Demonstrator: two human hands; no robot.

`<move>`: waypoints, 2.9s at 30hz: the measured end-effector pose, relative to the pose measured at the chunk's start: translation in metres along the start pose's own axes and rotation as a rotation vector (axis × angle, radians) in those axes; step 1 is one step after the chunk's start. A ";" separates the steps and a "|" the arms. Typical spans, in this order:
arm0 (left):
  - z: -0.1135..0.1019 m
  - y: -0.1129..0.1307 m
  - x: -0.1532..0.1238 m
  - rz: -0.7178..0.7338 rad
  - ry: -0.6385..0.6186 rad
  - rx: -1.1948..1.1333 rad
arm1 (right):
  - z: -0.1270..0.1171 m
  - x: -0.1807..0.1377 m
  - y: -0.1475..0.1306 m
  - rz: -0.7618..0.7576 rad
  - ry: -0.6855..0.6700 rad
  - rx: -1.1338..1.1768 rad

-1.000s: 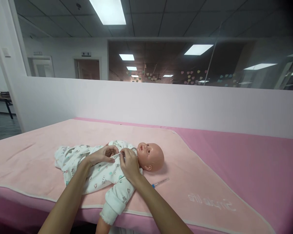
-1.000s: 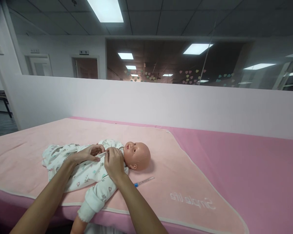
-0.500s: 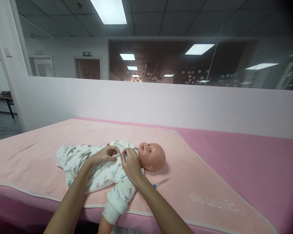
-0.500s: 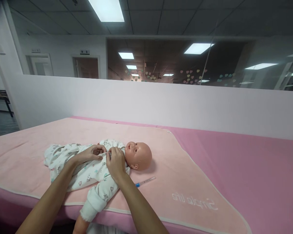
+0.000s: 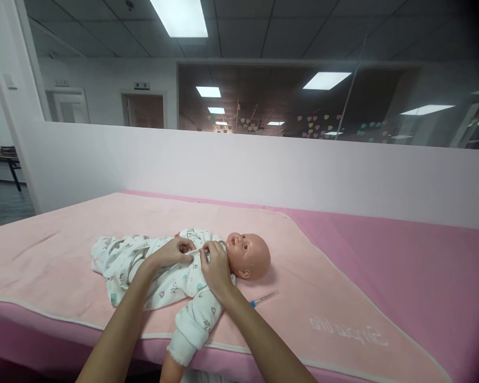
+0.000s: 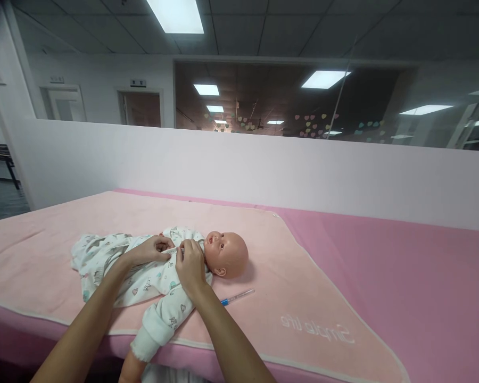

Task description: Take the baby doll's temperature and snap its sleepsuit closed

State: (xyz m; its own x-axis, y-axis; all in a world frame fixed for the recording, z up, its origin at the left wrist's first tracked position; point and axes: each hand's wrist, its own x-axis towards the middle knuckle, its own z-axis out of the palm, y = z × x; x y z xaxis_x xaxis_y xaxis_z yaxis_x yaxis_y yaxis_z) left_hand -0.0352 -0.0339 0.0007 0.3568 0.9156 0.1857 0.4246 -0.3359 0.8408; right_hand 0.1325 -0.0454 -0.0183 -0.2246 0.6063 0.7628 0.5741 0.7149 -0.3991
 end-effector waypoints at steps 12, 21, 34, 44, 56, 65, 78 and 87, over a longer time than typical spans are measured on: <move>0.001 0.006 -0.003 0.017 0.086 -0.219 | 0.011 0.024 -0.003 -0.037 -0.067 -0.112; 0.001 0.008 -0.007 -0.066 0.072 -0.367 | 0.012 0.023 0.003 -0.034 -0.095 0.011; 0.000 0.004 -0.009 -0.085 0.035 -0.447 | 0.007 0.020 -0.003 0.000 -0.125 0.067; 0.000 0.010 -0.011 -0.009 0.016 -0.354 | 0.007 0.019 -0.004 -0.005 -0.159 0.045; -0.007 0.011 -0.015 -0.061 -0.038 -0.506 | -0.003 0.011 -0.012 -0.255 0.015 0.026; -0.002 0.010 -0.013 -0.083 0.044 -0.494 | 0.004 0.011 -0.012 -0.263 0.006 -0.174; -0.003 0.007 -0.012 -0.061 0.021 -0.502 | 0.000 0.010 -0.014 -0.291 -0.025 -0.132; -0.004 0.008 -0.013 -0.105 0.040 -0.449 | 0.003 0.010 -0.012 -0.181 -0.051 -0.116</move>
State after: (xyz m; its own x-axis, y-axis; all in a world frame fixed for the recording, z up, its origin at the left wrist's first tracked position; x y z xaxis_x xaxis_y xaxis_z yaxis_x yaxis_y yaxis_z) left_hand -0.0399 -0.0476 0.0068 0.2952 0.9503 0.0994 0.0517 -0.1197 0.9915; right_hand 0.1208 -0.0467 -0.0074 -0.3704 0.4903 0.7889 0.6064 0.7710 -0.1944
